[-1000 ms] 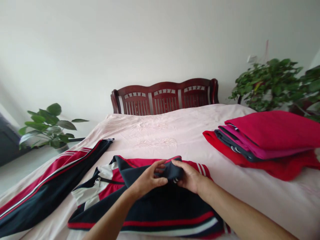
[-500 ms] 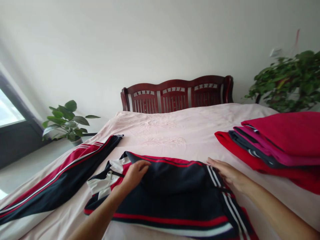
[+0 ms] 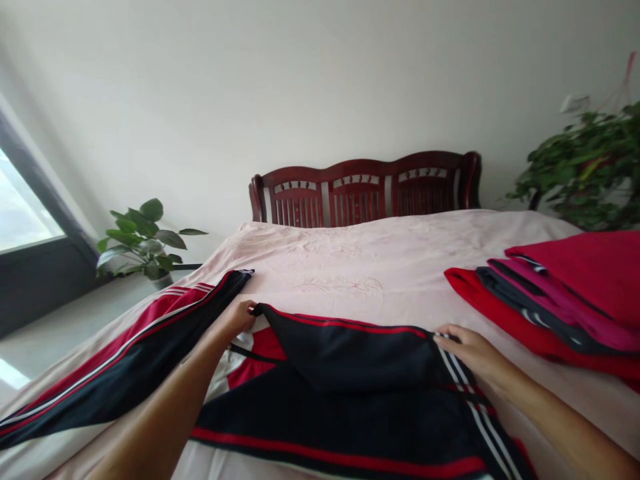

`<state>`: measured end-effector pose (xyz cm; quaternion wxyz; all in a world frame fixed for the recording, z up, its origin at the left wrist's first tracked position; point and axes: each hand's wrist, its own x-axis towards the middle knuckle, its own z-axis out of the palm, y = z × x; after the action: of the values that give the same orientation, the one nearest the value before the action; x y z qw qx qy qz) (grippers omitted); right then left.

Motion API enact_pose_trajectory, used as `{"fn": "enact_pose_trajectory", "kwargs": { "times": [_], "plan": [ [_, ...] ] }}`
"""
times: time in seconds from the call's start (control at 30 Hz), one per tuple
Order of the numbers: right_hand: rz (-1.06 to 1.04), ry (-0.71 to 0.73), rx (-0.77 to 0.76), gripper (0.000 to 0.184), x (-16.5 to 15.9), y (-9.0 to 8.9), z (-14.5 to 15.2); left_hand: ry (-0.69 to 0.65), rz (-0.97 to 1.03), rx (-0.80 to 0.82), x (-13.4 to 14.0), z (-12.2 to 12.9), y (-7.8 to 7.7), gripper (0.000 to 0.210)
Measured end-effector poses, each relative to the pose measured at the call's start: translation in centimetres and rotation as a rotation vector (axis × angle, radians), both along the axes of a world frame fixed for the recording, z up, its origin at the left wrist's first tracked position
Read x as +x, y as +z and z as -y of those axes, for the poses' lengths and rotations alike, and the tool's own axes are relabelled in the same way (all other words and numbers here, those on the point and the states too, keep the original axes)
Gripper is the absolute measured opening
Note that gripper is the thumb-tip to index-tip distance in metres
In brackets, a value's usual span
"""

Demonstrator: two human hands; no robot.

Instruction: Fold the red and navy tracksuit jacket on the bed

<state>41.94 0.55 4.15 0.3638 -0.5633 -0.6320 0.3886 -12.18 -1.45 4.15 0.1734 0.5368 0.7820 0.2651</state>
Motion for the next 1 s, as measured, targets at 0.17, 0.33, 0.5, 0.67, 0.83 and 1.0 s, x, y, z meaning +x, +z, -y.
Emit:
{"fn": "enact_pose_trajectory", "kwargs": {
  "times": [0.17, 0.33, 0.5, 0.67, 0.83, 1.0],
  "plan": [
    [0.112, -0.104, 0.102, 0.035, 1.1, -1.6, -1.1, 0.087, -0.216, 0.042, -0.3, 1.0, -0.1, 0.025],
    [0.183, -0.101, 0.1, 0.035, 2.1, -3.1, -1.6, 0.108, -0.332, 0.02, 0.5, 1.5, -0.4, 0.028],
    [0.222, -0.11, 0.119, 0.037, 2.2, -3.2, -1.4, 0.059, -0.322, -0.021, 0.7, 0.8, 0.3, 0.024],
    [0.279, -0.063, 0.175, 0.036, 1.4, -3.2, -1.9, -0.014, -0.331, -0.036, 0.7, 0.7, 0.5, 0.021],
    [0.426, -0.075, 0.159, 0.037, 1.6, -4.2, -1.8, 0.002, -0.367, -0.088, 0.7, 0.7, -0.1, 0.013],
    [0.429, -0.027, 0.289, 0.04, 2.7, -3.6, -2.5, 0.033, -0.381, -0.143, 0.6, 0.4, 0.2, 0.011]
  ]
}}
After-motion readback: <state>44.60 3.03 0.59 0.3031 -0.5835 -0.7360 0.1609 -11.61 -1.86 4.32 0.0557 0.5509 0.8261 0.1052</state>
